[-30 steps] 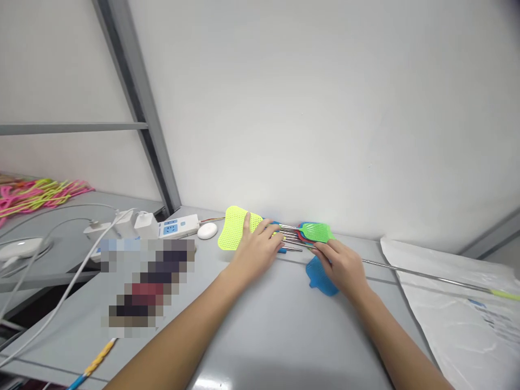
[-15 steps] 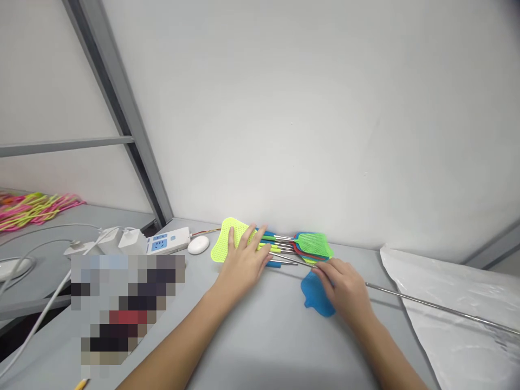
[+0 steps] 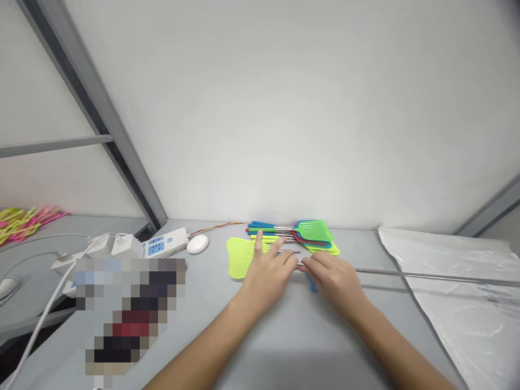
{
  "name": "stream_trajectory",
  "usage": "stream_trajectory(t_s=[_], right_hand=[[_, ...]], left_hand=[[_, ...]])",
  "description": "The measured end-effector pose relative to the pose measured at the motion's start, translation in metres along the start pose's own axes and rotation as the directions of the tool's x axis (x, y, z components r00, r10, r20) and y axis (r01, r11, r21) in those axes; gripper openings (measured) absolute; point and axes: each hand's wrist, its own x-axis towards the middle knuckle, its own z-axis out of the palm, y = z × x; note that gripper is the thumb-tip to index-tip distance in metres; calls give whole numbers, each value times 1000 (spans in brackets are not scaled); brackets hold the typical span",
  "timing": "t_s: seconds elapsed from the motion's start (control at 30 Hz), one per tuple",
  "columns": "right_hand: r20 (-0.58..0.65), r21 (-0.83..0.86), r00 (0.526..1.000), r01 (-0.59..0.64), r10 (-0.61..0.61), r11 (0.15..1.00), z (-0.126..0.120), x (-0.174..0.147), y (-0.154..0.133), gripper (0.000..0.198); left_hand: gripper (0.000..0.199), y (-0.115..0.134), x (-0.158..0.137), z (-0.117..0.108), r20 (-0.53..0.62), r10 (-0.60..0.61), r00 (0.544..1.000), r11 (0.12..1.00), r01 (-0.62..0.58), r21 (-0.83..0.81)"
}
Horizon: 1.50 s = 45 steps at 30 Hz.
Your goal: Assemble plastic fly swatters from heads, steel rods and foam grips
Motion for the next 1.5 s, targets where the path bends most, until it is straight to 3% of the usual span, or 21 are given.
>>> stream_trajectory(t_s=[0.13, 0.37, 0.53, 0.73, 0.93, 1.1, 1.17, 1.3, 1.37, 1.4, 1.43, 1.5], right_hand=[[45, 9, 999, -5, 5, 1000, -1, 4, -1, 26], [115, 30, 992, -64, 60, 998, -8, 3, 17, 22], [71, 29, 991, -115, 112, 993, -10, -2, 32, 24], [-7, 36, 996, -94, 94, 995, -6, -5, 24, 21], [-12, 41, 997, -70, 70, 997, -7, -2, 12, 21], [36, 45, 997, -74, 72, 996, -4, -1, 20, 23], [71, 50, 993, -95, 91, 994, -5, -3, 27, 24], [62, 33, 991, -119, 117, 992, -7, -7, 39, 25], [42, 31, 992, -119, 117, 992, -9, -8, 40, 25], [41, 33, 992, -118, 117, 992, -10, -8, 40, 25], [43, 35, 992, -117, 115, 993, -11, -8, 39, 25], [49, 37, 993, -113, 111, 993, -12, -8, 38, 25]], left_hand=[[12, 3, 2, -1, -8, -36, 999, 999, 37, 34], [17, -24, 1, -12, 13, -102, 995, 995, 102, 18], [18, -29, 1, -11, 25, -138, 990, 990, 137, 15], [19, -20, 0, -10, 18, -115, 993, 993, 115, -3], [20, -13, 1, -11, 17, -64, 998, 998, 63, 22], [22, -20, 3, -13, 19, -134, 991, 990, 134, 39], [33, -28, 3, -14, 18, -193, 981, 981, 193, 31], [75, -45, 3, -17, -18, -326, 945, 944, 324, -70], [76, -50, 3, -17, -48, -459, 887, 865, 433, -253], [73, -52, 4, -17, -40, -552, 833, 778, 496, -385], [69, -53, 4, -16, 7, -642, 767, 649, 548, -527], [62, -53, 5, -16, 207, -740, 640, 303, 592, -747]])
